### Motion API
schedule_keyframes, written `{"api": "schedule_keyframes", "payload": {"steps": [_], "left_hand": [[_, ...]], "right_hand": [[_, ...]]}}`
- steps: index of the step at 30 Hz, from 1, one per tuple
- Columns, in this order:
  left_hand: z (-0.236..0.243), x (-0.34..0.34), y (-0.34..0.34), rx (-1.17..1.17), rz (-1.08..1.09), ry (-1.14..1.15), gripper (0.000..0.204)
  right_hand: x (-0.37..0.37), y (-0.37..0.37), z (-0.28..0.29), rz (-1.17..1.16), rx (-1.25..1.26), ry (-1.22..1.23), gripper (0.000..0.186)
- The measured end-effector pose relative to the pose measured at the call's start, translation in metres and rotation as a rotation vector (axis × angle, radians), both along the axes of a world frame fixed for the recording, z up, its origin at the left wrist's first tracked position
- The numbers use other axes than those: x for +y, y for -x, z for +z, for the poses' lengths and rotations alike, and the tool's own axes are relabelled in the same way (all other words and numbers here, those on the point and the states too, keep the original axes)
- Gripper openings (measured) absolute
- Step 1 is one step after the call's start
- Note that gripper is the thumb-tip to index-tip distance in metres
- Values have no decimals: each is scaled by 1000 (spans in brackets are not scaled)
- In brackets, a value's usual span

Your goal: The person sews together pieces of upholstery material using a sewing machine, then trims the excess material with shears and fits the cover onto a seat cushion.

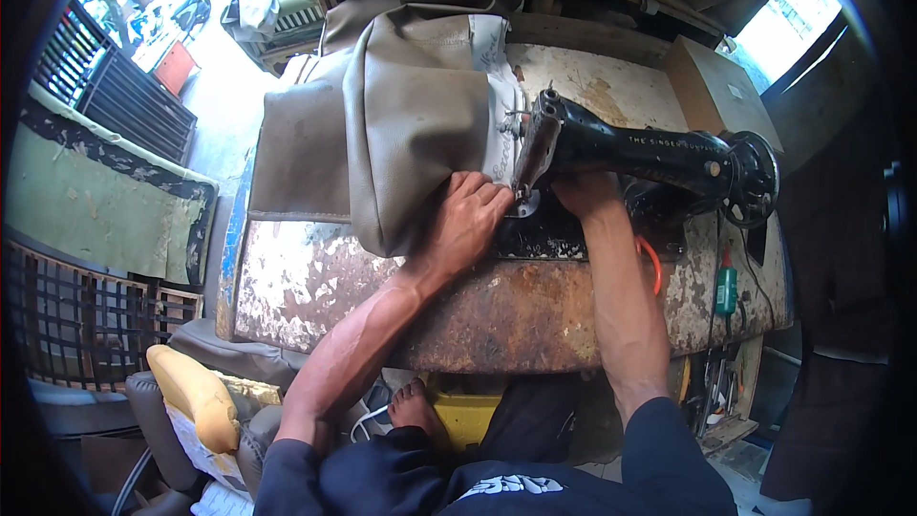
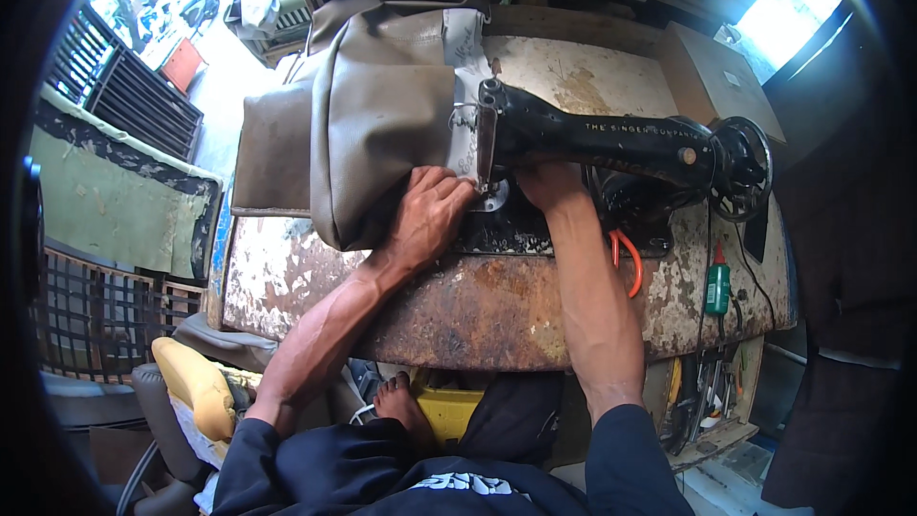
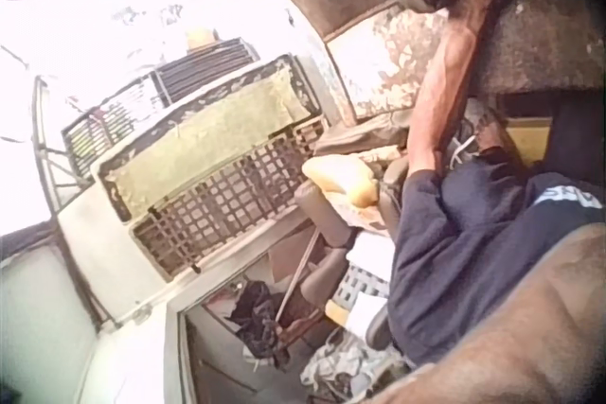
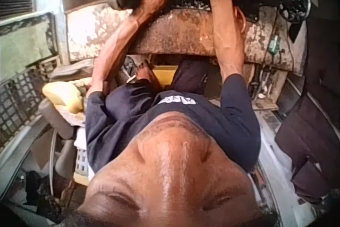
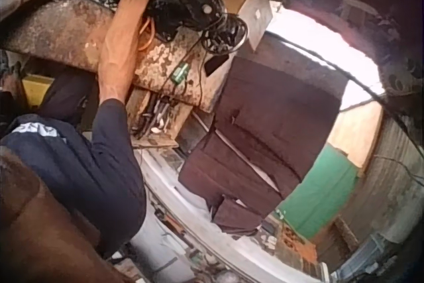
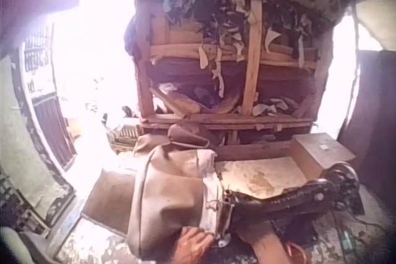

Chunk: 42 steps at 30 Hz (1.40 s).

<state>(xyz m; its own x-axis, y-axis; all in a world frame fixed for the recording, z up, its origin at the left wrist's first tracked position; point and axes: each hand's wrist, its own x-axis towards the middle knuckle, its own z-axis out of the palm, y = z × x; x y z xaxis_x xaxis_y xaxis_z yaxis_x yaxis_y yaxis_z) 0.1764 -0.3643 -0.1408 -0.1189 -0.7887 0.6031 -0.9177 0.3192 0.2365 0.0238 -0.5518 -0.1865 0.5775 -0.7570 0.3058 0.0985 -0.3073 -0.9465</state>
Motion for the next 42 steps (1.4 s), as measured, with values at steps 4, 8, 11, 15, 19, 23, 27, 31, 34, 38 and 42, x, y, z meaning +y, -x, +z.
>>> {"api": "schedule_keyframes", "payload": {"steps": [4,8,11,15,19,23,27,31,34,38,42], "left_hand": [[2,8,-3,-32,28,-34,18],[1,3,1,-33,21,-15,19],[2,12,-7,-56,56,-43,20],[8,14,-7,-70,31,-50,20],[-6,2,8,-3,17,-7,19],[1,9,-2,-92,48,-78,13],[-1,16,-21,-87,64,-74,10],[11,3,-2,-41,3,-124,10],[6,9,-10,-67,6,-139,18],[18,40,-45,-121,94,-237,25],[33,83,-87,-22,136,-208,15]], "right_hand": [[26,-14,55,450,-579,-751,32],[32,18,43,66,-48,-305,31],[78,57,120,-24,567,27,28],[44,146,241,-888,501,462,37],[-97,229,266,-867,1392,441,66],[17,239,277,-725,1833,334,54],[44,204,260,-883,1154,501,52],[-103,268,246,-605,1477,716,54],[-160,211,239,-594,1591,483,52],[-149,144,227,-689,716,150,50],[-152,178,251,-888,681,745,41]]}}
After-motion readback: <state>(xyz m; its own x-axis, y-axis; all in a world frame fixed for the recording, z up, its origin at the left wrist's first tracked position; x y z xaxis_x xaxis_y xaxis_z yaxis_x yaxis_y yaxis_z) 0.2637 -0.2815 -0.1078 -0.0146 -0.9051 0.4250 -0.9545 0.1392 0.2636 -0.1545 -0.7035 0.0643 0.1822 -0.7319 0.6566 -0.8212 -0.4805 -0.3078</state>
